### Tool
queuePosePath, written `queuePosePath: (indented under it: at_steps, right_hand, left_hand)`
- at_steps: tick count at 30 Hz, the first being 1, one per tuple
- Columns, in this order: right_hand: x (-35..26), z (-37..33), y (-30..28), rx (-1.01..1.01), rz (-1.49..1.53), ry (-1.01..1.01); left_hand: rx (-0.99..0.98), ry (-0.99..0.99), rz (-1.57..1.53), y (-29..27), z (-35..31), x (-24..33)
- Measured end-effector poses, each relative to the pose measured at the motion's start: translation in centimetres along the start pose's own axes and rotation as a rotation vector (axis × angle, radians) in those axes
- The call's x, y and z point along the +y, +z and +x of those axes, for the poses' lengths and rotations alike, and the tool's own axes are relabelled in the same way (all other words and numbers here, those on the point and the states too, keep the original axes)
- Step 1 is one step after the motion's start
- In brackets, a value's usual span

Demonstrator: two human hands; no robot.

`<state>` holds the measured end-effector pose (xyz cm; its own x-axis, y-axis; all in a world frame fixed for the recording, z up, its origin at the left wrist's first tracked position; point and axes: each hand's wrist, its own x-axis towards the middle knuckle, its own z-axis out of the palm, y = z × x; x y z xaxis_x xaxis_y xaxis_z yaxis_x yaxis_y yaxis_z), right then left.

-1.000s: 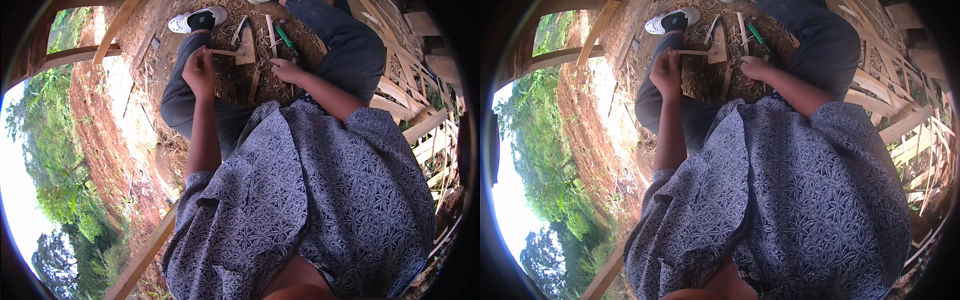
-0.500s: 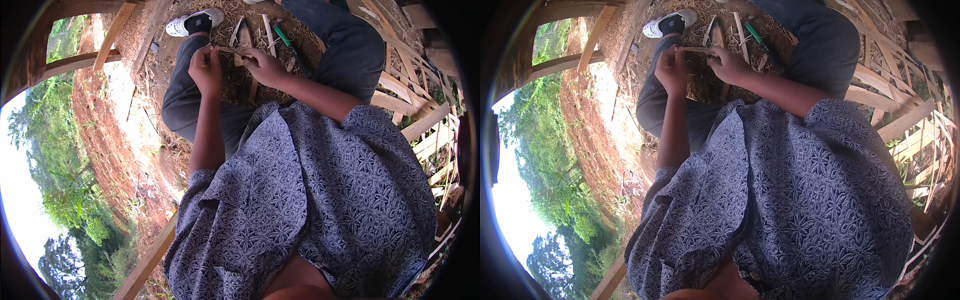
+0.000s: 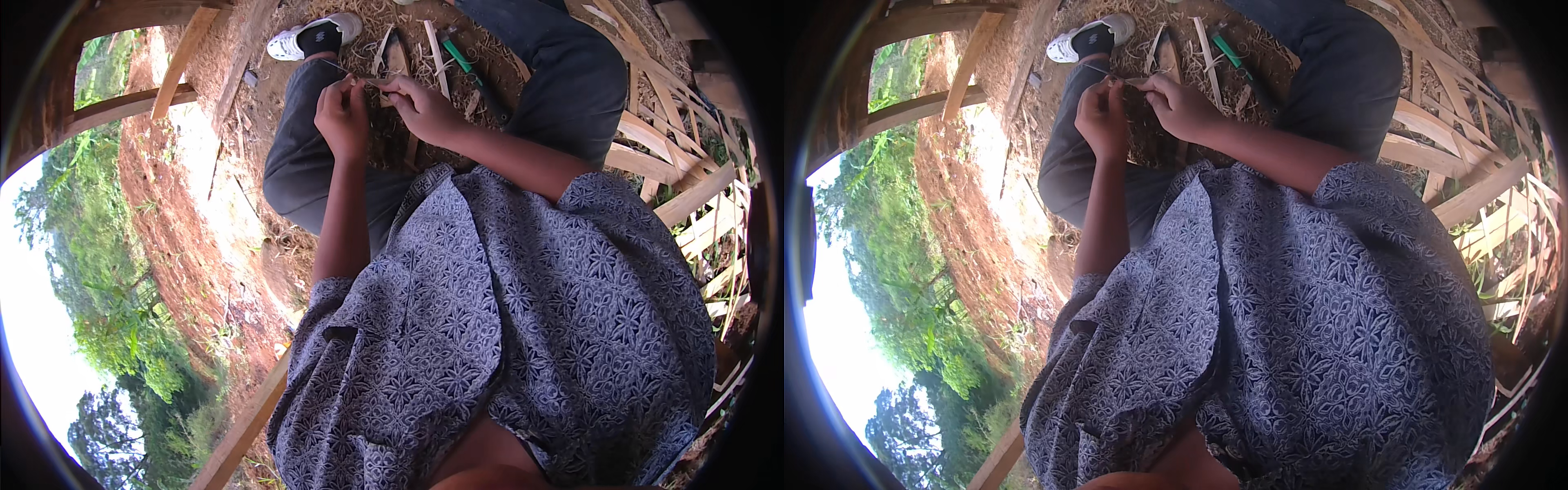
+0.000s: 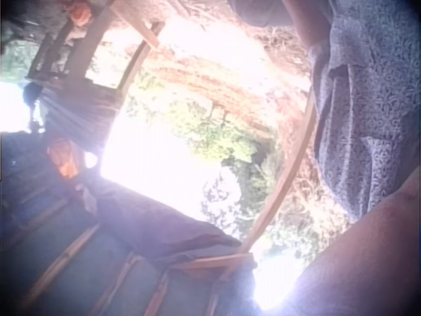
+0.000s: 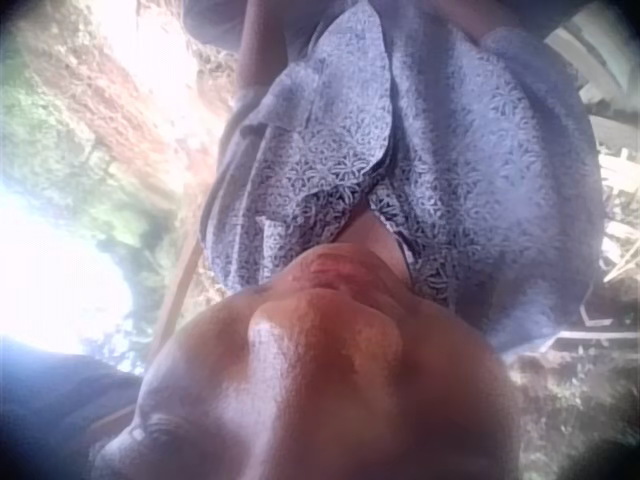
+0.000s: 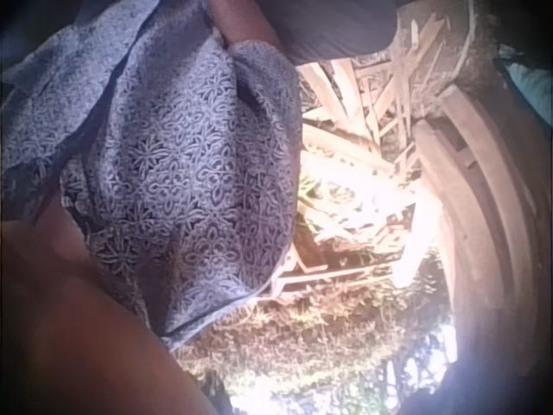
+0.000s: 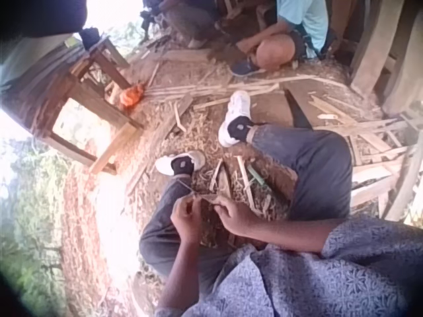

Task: The person sits on the ground and uses a knife to split small pieces of wood into thin strips. They hold the wood with one hand and carefully shave off layers with the other, creating a pile of wood shavings.

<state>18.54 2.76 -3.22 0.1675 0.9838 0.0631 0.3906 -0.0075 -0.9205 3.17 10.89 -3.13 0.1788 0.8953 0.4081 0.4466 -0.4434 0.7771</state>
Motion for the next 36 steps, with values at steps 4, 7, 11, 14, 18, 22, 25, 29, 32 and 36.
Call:
queuePosePath:
  at_steps: [4,7,11,14,18,22,25,29,32,36]
  right_hand:
    - [2.9,-0.3,0.2,-0.065,-0.089,0.296]
    - [1.9,0.4,1.1,-0.072,0.012,0.114]
    - [5.5,0.1,1.1,-0.067,-0.158,0.244]
    - [8.3,0.1,0.5,-0.190,-0.295,0.372]
    - [0.9,-1.9,0.9,-0.055,0.030,0.185]
    - [3.3,-1.9,1.9,-0.013,0.031,0.112]
    - [-0.9,0.1,1.0,-0.113,0.049,0.130]
    - [-1.1,-0.2,2.4,-0.071,0.045,-0.044]
    - [0.3,-1.6,2.4,-0.086,0.005,0.099]
    - [1.8,-2.3,2.6,-0.072,0.006,0.105]
  left_hand:
    - [0.033,0.086,0.011,0.2,-0.1,0.1]
    - [0.038,0.056,0.014,-0.2,-0.9,0.0]
    - [0.056,0.076,0.021,0.1,-0.4,-0.1]
    - [0.032,0.099,0.081,-0.2,-0.5,0.1]
    - [0.053,0.073,0.074,-0.7,-1.2,0.8]
    - [0.063,0.058,0.105,-0.7,-1.5,0.6]
    - [0.095,0.075,0.121,-1.8,-1.3,-1.0]
    - [0.047,0.116,0.150,-2.6,-2.0,-1.0]
    - [0.036,0.108,0.157,-2.5,-2.8,-0.3]
    - [0.064,-0.047,0.002,-2.3,-3.9,0.6]
